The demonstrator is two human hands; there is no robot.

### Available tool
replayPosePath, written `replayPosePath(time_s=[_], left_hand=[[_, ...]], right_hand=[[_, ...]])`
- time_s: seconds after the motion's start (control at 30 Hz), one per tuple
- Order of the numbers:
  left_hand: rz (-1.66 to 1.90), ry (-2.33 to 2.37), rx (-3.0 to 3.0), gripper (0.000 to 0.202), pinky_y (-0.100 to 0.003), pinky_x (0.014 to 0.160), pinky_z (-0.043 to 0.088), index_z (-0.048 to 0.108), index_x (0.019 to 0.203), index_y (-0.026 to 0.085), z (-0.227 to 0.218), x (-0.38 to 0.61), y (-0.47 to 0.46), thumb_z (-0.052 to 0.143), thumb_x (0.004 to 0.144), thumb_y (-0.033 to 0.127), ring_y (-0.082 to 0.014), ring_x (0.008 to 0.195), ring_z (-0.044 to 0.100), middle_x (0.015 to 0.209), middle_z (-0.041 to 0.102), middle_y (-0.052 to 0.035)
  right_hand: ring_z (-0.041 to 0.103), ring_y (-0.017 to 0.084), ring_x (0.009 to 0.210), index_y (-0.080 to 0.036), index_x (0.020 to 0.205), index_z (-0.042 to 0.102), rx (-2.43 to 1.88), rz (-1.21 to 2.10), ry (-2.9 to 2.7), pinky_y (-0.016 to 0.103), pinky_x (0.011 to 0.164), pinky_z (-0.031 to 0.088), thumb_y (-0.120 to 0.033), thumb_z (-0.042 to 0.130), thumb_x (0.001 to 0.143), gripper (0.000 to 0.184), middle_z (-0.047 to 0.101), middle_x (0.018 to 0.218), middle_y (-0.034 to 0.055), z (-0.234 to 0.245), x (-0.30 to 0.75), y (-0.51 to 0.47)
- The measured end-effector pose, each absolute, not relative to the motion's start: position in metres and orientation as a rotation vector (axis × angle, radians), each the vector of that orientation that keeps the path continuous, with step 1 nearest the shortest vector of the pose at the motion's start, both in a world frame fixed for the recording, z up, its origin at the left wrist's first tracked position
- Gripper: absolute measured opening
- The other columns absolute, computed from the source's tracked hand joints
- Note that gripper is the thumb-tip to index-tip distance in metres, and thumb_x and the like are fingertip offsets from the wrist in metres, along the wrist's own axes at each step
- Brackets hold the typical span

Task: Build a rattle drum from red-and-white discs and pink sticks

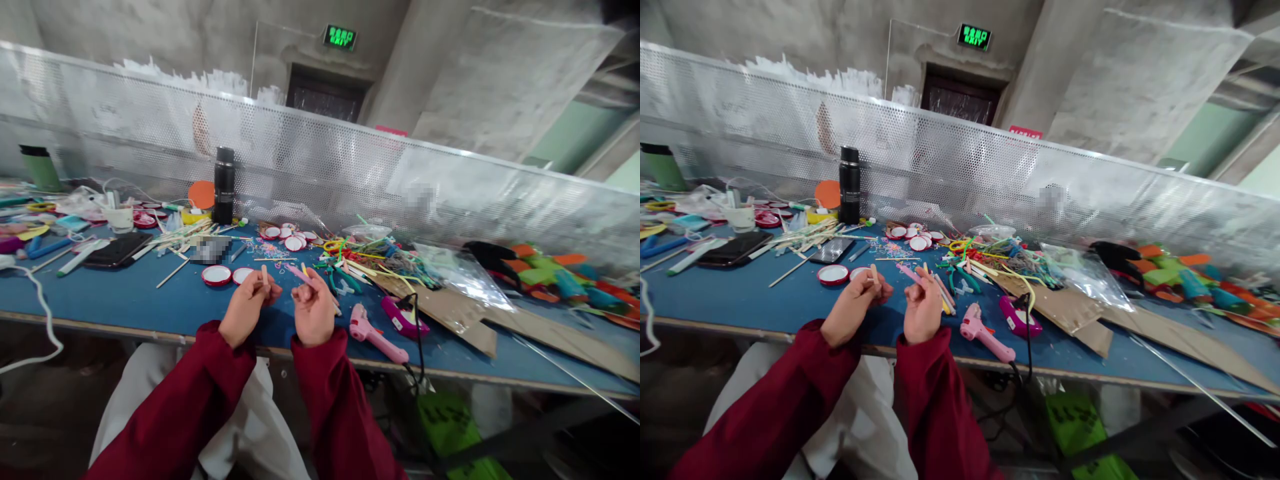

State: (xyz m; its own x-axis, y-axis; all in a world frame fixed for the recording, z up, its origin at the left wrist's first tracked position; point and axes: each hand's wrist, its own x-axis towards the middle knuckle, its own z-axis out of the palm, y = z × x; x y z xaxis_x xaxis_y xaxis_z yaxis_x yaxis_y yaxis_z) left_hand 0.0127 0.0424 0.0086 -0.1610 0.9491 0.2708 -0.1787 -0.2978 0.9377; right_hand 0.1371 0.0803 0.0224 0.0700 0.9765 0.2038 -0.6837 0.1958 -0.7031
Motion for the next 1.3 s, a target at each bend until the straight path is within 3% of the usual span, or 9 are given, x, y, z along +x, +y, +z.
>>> replayPosePath(time_s=[0.13,0.33,0.47,0.6,0.77,0.87,1.07,1.2,1.3], left_hand=[[1.513,1.011,1.178,0.026,-0.033,0.075,0.051,0.059,0.1,0.02,0.008,0.014,0.044,0.065,0.079,0.035,-0.0195,0.08,0.067,0.087,0.07,-0.0055],[1.514,1.054,1.305,0.027,-0.029,0.071,0.046,0.064,0.088,0.017,0.011,0.014,0.039,0.057,0.085,0.043,-0.0174,0.075,0.061,0.082,0.069,-0.0046],[1.535,1.228,1.476,0.03,-0.029,0.075,0.042,0.071,0.092,0.016,0.014,0.011,0.036,0.057,0.085,0.041,-0.0178,0.079,0.056,0.085,0.068,-0.0042],[1.511,1.283,1.543,0.03,-0.028,0.072,0.041,0.072,0.095,0.017,0.015,0.01,0.036,0.056,0.085,0.041,-0.0177,0.077,0.054,0.079,0.064,-0.0023],[1.466,1.213,1.527,0.027,-0.025,0.063,0.039,0.064,0.085,0.016,0.014,0.012,0.037,0.056,0.086,0.042,-0.0153,0.066,0.053,0.068,0.061,0.0004],[1.47,1.173,1.514,0.025,-0.025,0.063,0.04,0.061,0.081,0.016,0.015,0.014,0.036,0.056,0.086,0.04,-0.0146,0.066,0.054,0.069,0.061,0.0003],[1.44,1.089,1.507,0.022,-0.024,0.058,0.038,0.061,0.095,0.016,0.016,0.014,0.033,0.055,0.088,0.036,-0.0123,0.06,0.047,0.065,0.052,0.0038],[1.387,1.087,1.565,0.021,-0.024,0.059,0.038,0.059,0.084,0.017,0.014,0.013,0.031,0.054,0.089,0.037,-0.0123,0.062,0.046,0.065,0.052,0.0031],[1.366,1.088,1.607,0.025,-0.025,0.062,0.038,0.056,0.075,0.017,0.013,0.012,0.03,0.053,0.09,0.037,-0.0127,0.064,0.047,0.067,0.052,0.0024]], right_hand=[[0.051,0.009,0.06,-0.015,0.091,0.067,-0.579,1.049,-0.851,0.023,0.06,0.042,-0.033,0.065,0.076,0.023,0.055,0.064,-0.0047,0.015,0.132,0.08],[0.044,0.008,0.053,-0.018,0.074,0.054,-0.632,0.836,-0.925,0.024,0.057,0.038,-0.041,0.069,0.079,0.028,0.046,0.056,-0.008,0.01,0.131,0.082],[0.039,0.007,0.048,-0.02,0.066,0.044,-0.597,0.814,-0.875,0.022,0.053,0.035,-0.041,0.067,0.081,0.035,0.04,0.05,-0.0097,0.011,0.132,0.081],[0.048,0.008,0.05,-0.018,0.084,0.058,-0.633,0.802,-0.871,0.022,0.052,0.038,-0.038,0.064,0.083,0.021,0.05,0.054,-0.0078,0.012,0.133,0.078],[0.062,0.014,0.068,-0.014,0.094,0.067,-0.655,0.723,-1.059,0.027,0.064,0.048,-0.039,0.053,0.091,0.028,0.068,0.077,0.0038,0.015,0.135,0.069],[0.063,0.015,0.07,-0.016,0.091,0.066,-0.668,0.596,-1.154,0.029,0.067,0.05,-0.034,0.06,0.087,0.019,0.067,0.077,0.0022,0.014,0.136,0.062],[0.059,0.016,0.065,-0.019,0.079,0.059,-0.714,0.331,-1.286,0.031,0.067,0.048,-0.028,0.062,0.085,0.011,0.063,0.069,-0.0004,0.012,0.141,0.05],[0.064,0.018,0.075,-0.02,0.09,0.064,-0.69,0.296,-1.402,0.034,0.073,0.049,-0.025,0.056,0.087,0.009,0.068,0.077,0.0018,0.015,0.142,0.046],[0.065,0.018,0.076,-0.021,0.086,0.062,-0.682,0.207,-1.424,0.035,0.076,0.048,-0.023,0.058,0.085,0.005,0.068,0.077,0.0013,0.016,0.14,0.045]])
